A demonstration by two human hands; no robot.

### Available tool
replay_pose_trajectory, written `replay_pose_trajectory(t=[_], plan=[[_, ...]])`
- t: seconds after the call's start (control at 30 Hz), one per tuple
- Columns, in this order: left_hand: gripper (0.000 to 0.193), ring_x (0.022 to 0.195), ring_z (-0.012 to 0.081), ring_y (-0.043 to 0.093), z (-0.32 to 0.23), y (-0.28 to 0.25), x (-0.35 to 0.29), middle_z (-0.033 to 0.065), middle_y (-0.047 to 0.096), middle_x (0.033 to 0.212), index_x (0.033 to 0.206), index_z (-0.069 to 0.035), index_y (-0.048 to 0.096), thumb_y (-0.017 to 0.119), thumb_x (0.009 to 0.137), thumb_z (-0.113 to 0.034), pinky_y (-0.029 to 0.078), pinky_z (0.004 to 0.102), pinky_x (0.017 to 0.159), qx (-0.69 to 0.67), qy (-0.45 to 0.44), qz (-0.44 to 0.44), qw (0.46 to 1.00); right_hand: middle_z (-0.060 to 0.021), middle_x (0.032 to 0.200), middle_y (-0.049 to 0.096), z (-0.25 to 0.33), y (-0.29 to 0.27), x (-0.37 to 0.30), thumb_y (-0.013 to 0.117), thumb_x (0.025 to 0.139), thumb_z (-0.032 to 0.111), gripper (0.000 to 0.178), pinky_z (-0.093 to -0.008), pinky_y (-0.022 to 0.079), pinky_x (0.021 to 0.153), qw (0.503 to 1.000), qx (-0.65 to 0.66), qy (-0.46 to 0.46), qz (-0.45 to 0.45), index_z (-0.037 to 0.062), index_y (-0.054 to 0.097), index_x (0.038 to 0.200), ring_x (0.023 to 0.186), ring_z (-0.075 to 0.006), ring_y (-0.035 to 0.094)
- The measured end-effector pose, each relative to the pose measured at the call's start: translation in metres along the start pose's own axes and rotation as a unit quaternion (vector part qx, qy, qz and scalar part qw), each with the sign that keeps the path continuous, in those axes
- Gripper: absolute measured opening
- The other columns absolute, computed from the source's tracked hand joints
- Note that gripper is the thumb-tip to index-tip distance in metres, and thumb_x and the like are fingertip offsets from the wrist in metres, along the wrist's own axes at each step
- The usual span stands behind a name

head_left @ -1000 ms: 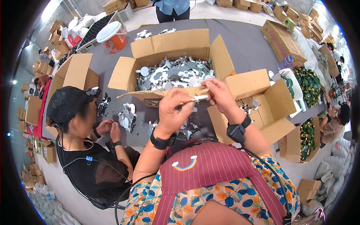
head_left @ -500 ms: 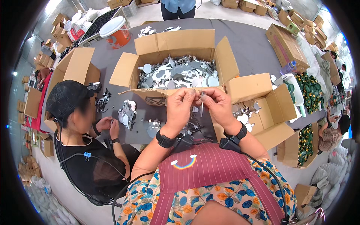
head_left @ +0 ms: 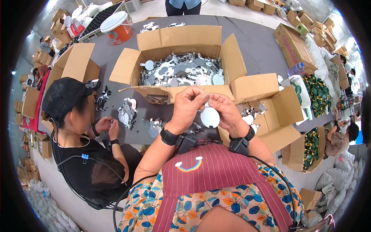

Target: The person picks up metal pieces from a box, peels off a protective white film, and places them into a separate box. They then snap black plastic parts onto the metal pieces and place the assembled units into the box.

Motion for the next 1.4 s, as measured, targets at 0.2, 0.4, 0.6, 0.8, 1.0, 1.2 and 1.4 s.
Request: replay_pose_trajectory(t=[0.2,0.4,0.6,0.8,1.0,1.2,1.4], plan=[[0.005,0.062,0.0035,0.048,0.003,0.000,-0.007,-0.0008,0.056,0.075,0.088,-0.001,0.059,0.060,0.087,-0.006,0.039,0.0168,0.055,-0.007,-0.001,0.002,1.000,-0.0097,0.086,0.066,0.001,-0.001,-0.006,0.058,0.087,0.011,0.015,-0.0249,0.051,0.069,0.999,-0.006,-0.019,-0.033,-0.0011,0.060,0.096,0.076,-0.0135,0.062],[0.007,0.065,0.0042,0.048,0.004,-0.004,-0.009,-0.0003,0.057,0.079,0.090,0.000,0.059,0.057,0.088,-0.006,0.039,0.0175,0.059,-0.038,-0.013,0.009,0.999,-0.0103,0.086,0.066,0.002,0.001,-0.008,0.058,0.087,0.011,0.015,-0.0250,0.051,0.070,0.999,-0.021,-0.026,-0.035,-0.0016,0.060,0.095,0.077,-0.0139,0.062],[0.007,0.065,0.0036,0.047,0.007,-0.001,-0.005,-0.0007,0.056,0.077,0.088,-0.001,0.059,0.059,0.087,-0.009,0.038,0.0172,0.058,-0.011,-0.018,0.015,1.000,-0.0085,0.086,0.065,0.002,-0.001,-0.006,0.059,0.087,0.010,0.014,-0.0246,0.051,0.070,0.999,-0.018,-0.037,-0.012,-0.0010,0.060,0.096,0.077,-0.0128,0.062],[0.008,0.064,0.0036,0.045,0.013,0.002,-0.004,-0.0015,0.055,0.074,0.086,-0.002,0.059,0.061,0.086,-0.010,0.038,0.0173,0.058,-0.049,-0.005,0.034,0.998,-0.0091,0.087,0.065,0.002,-0.005,-0.007,0.059,0.087,0.009,0.014,-0.0249,0.051,0.071,0.999,-0.023,-0.043,-0.020,-0.0012,0.060,0.097,0.077,-0.0133,0.062],[0.006,0.068,0.0053,0.047,0.014,0.001,-0.003,0.0001,0.056,0.080,0.088,-0.001,0.059,0.060,0.085,-0.007,0.040,0.0192,0.064,-0.085,-0.034,0.025,0.995,-0.0109,0.089,0.065,0.006,-0.009,-0.006,0.058,0.087,0.008,0.015,-0.0259,0.051,0.074,0.999,-0.021,-0.045,-0.022,-0.0018,0.060,0.098,0.081,-0.0145,0.062],[0.007,0.077,0.0082,0.049,0.017,0.006,0.004,0.0010,0.054,0.084,0.089,-0.001,0.059,0.060,0.085,-0.007,0.040,0.0211,0.072,-0.066,-0.021,0.042,0.997,-0.0070,0.093,0.064,0.012,-0.013,-0.007,0.060,0.086,0.007,0.018,-0.0248,0.048,0.078,0.994,-0.055,-0.081,-0.042,-0.0019,0.060,0.102,0.083,-0.0118,0.060],[0.008,0.084,0.0115,0.049,0.013,0.009,0.002,0.0022,0.052,0.087,0.092,-0.001,0.063,0.060,0.085,-0.004,0.039,0.0248,0.080,-0.049,0.051,0.066,0.995,-0.0033,0.093,0.062,0.020,-0.007,-0.020,0.060,0.087,0.006,0.018,-0.0226,0.046,0.078,0.965,-0.174,-0.180,-0.084,-0.0016,0.060,0.102,0.085,-0.0091,0.057]])
Point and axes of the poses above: each hand's wrist, its own x-axis towards the middle knuckle, its own y-axis out of the palm, z = x × y, the point moved 9 cm from there along x, towards the middle knuckle
